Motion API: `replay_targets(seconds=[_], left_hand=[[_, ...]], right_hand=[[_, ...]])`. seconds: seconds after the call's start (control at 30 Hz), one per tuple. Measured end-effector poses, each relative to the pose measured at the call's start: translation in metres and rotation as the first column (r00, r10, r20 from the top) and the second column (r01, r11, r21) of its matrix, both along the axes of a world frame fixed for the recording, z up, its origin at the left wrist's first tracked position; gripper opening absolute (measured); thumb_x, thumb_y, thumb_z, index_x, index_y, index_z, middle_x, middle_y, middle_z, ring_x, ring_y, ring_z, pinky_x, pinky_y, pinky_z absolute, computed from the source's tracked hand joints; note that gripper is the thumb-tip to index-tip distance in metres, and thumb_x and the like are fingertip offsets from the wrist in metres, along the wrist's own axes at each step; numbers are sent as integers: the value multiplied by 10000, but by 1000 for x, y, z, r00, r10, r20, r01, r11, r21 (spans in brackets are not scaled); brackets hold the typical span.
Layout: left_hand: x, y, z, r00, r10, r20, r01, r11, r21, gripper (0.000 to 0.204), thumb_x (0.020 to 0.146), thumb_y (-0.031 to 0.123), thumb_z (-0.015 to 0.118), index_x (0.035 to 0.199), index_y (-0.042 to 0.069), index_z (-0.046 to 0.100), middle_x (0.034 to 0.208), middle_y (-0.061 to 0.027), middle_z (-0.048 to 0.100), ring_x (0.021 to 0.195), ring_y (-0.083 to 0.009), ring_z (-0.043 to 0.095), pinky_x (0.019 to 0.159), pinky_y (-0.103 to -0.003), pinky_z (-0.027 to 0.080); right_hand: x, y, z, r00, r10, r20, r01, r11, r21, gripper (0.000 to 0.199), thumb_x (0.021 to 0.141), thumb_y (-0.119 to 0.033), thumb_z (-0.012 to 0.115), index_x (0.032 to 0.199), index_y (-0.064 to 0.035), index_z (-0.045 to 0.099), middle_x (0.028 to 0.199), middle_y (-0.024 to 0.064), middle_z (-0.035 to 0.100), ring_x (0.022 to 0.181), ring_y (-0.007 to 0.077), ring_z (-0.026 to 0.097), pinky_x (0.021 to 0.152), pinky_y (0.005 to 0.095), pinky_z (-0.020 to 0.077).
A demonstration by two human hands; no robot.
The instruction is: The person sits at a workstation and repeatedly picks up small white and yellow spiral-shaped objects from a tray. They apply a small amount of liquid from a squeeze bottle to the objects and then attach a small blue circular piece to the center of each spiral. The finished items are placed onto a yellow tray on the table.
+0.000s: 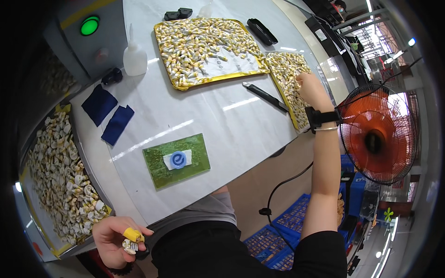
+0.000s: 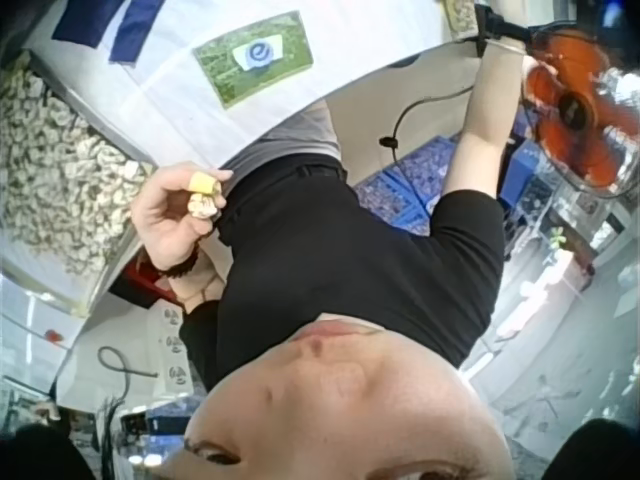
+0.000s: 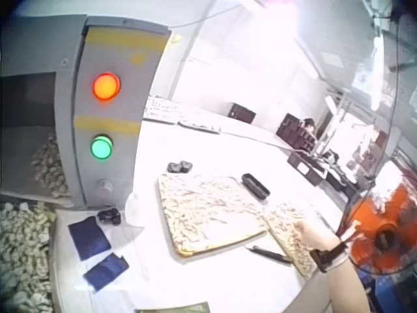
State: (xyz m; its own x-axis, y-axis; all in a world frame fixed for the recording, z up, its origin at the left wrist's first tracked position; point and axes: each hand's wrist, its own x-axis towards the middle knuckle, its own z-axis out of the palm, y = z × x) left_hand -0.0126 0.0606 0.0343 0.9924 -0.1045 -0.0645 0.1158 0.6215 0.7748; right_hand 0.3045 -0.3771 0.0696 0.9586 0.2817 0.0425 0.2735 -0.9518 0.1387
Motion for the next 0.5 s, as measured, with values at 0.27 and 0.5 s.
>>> replay_targets(seconds=[0.27, 0.5], left_hand=[[6, -4, 1, 998, 20, 56, -22, 999, 40, 373, 635, 78, 824, 897, -78, 611, 804, -182, 658, 724, -238, 677, 802, -392, 532], [8, -13, 4, 997, 50, 59, -59, 986, 159, 486, 620, 294, 846, 869, -34, 587, 659, -109, 627, 625, -177, 623, 716, -404, 547]], right_hand=[[-59, 85, 21, 990, 87, -108, 4, 760, 650, 84, 786, -53, 641, 794, 2, 578, 658, 13, 541, 563, 57, 488, 522, 201, 386], [-144, 194, 15, 737, 641, -214, -317, 608, 728, 84, 784, 4, 639, 857, -32, 618, 720, 51, 607, 605, 127, 579, 511, 237, 447]])
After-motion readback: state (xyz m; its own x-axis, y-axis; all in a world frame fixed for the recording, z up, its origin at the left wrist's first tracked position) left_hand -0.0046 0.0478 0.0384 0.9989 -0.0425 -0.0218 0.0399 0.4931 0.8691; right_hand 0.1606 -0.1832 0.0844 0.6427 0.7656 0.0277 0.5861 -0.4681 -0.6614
